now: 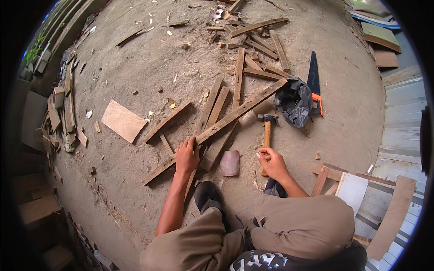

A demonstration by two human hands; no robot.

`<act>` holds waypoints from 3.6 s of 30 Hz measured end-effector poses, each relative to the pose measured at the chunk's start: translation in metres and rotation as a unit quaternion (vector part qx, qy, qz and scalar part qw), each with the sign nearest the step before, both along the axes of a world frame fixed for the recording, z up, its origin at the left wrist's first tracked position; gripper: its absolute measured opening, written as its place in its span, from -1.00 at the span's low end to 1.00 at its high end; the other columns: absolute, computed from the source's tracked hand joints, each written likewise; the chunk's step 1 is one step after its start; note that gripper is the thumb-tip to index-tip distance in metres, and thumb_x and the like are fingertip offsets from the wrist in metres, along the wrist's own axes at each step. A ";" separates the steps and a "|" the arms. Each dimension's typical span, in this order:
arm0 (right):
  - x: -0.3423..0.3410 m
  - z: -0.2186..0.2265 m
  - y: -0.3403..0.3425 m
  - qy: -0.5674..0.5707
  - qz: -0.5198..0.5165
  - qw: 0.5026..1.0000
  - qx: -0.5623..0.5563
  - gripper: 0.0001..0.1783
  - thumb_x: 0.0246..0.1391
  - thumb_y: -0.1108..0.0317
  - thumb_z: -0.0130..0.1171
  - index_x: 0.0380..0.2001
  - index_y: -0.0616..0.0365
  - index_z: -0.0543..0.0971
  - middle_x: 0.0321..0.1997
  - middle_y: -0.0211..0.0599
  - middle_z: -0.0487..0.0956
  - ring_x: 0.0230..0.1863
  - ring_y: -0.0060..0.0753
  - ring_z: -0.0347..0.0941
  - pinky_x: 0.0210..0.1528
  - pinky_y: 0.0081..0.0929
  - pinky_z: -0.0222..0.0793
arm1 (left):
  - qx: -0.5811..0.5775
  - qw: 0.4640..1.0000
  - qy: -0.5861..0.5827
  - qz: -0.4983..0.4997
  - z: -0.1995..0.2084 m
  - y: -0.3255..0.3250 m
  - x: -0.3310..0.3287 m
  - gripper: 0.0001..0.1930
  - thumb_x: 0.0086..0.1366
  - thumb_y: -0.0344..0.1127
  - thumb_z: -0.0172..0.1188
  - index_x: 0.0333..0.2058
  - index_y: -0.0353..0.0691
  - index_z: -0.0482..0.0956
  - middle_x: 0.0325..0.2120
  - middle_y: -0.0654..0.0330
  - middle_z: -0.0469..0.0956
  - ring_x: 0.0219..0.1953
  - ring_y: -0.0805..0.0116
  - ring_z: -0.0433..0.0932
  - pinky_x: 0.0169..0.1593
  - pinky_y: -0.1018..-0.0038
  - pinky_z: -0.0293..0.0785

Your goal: The person sits on the ground and uses a hammer to repeatedly strike and break wooden planks into smaller pieces. The person picks up planks, positions them on the ground, and strikes them until they break, then discards the pieces.

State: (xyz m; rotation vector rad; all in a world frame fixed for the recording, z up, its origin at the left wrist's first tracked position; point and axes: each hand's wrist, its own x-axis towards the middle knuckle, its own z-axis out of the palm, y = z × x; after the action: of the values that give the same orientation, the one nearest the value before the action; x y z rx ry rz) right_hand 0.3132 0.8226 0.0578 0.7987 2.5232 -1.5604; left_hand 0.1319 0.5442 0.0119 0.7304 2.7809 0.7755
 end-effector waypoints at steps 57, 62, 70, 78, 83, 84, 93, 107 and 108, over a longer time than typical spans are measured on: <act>0.000 -0.013 0.011 -0.001 0.025 1.000 -0.005 -0.62 0.19 0.22 0.20 -0.10 0.35 0.54 -0.17 -0.05 0.59 -0.27 -0.31 0.59 -0.22 -0.40 0.51 | 0.007 0.998 0.051 0.022 0.046 -0.015 -0.041 -0.54 0.33 -0.25 0.18 0.15 -0.26 0.39 0.16 -0.04 0.35 0.21 -0.03 0.35 0.24 0.16 0.28; -0.052 0.009 0.053 0.061 0.029 0.996 0.049 -0.67 0.19 0.28 0.20 -0.13 0.35 0.54 -0.24 -0.09 0.60 -0.27 -0.35 0.59 -0.23 -0.40 0.50 | 0.061 0.998 0.015 -0.016 0.035 -0.009 -0.003 -0.59 0.28 -0.34 0.21 0.09 -0.26 0.44 0.08 -0.02 0.42 0.15 -0.03 0.40 0.20 0.17 0.32; -0.185 -0.002 0.195 0.158 0.099 0.890 0.416 -0.71 0.07 0.31 0.25 -0.18 0.26 0.55 -0.18 -0.10 0.56 -0.02 0.01 0.48 0.13 -0.13 0.32 | 0.109 0.989 -0.100 0.003 0.029 -0.016 0.036 -0.67 0.27 -0.37 0.21 0.00 -0.28 0.51 0.01 -0.03 0.47 0.09 -0.05 0.44 0.16 0.18 0.35; -0.233 -0.044 0.215 -0.018 0.186 0.840 0.509 -0.76 0.08 0.24 0.27 -0.28 0.18 0.61 -0.24 -0.11 0.64 -0.09 -0.03 0.56 -0.03 -0.11 0.39 | 0.095 0.989 -0.106 0.036 0.040 -0.034 0.046 -0.73 0.28 -0.40 0.20 -0.06 -0.31 0.53 -0.03 -0.03 0.50 0.06 -0.03 0.47 0.14 0.22 0.38; -0.247 -0.024 0.231 -0.031 0.181 0.882 0.434 -0.81 0.07 0.29 0.25 -0.36 0.21 0.62 -0.30 0.00 0.65 -0.20 0.10 0.57 -0.11 -0.04 0.43 | 0.086 0.989 -0.114 0.046 0.039 -0.045 0.051 -0.75 0.29 -0.38 0.20 -0.07 -0.30 0.55 -0.03 -0.02 0.52 0.07 0.00 0.50 0.13 0.24 0.40; -0.248 -0.017 0.235 -0.024 0.186 0.891 0.414 -0.81 0.07 0.30 0.25 -0.36 0.22 0.61 -0.29 0.00 0.64 -0.19 0.12 0.56 -0.11 -0.03 0.43 | 0.084 0.988 -0.117 0.051 0.039 -0.046 0.051 -0.75 0.29 -0.37 0.20 -0.07 -0.30 0.56 -0.03 -0.02 0.52 0.06 0.00 0.50 0.12 0.24 0.40; -0.269 0.045 0.245 0.140 0.123 0.971 0.148 -0.75 0.14 0.22 0.29 -0.26 0.19 0.64 -0.40 -0.30 0.64 -0.36 -0.50 0.54 -0.23 -0.48 0.44 | 0.096 0.989 -0.102 0.037 0.040 -0.048 0.045 -0.74 0.27 -0.39 0.20 -0.07 -0.30 0.55 -0.04 -0.03 0.53 0.05 -0.02 0.51 0.11 0.24 0.41; -0.249 0.116 0.113 0.280 0.070 0.891 -0.350 -0.82 0.23 0.31 0.21 -0.21 0.19 0.60 -0.31 -0.45 0.62 -0.30 -0.62 0.53 -0.16 -0.63 0.48 | 0.276 0.937 -0.207 0.061 0.082 0.000 0.025 -0.71 0.41 -0.20 0.09 -0.05 -0.28 0.55 -0.07 0.08 0.56 -0.01 0.22 0.54 0.04 0.34 0.44; -0.240 0.112 0.096 0.268 0.075 0.887 -0.370 -0.82 0.23 0.31 0.21 -0.21 0.19 0.59 -0.31 -0.45 0.62 -0.31 -0.63 0.53 -0.16 -0.63 0.49 | 0.308 0.916 -0.243 0.075 0.085 0.005 0.022 -0.67 0.44 -0.14 0.05 -0.03 -0.28 0.54 -0.07 0.10 0.56 -0.01 0.27 0.54 0.02 0.34 0.45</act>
State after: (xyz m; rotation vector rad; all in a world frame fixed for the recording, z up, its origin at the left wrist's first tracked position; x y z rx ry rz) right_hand 0.0730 0.9189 0.1701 0.0663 1.8517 -2.6718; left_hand 0.1540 0.5494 0.0969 0.3226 2.1489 1.6452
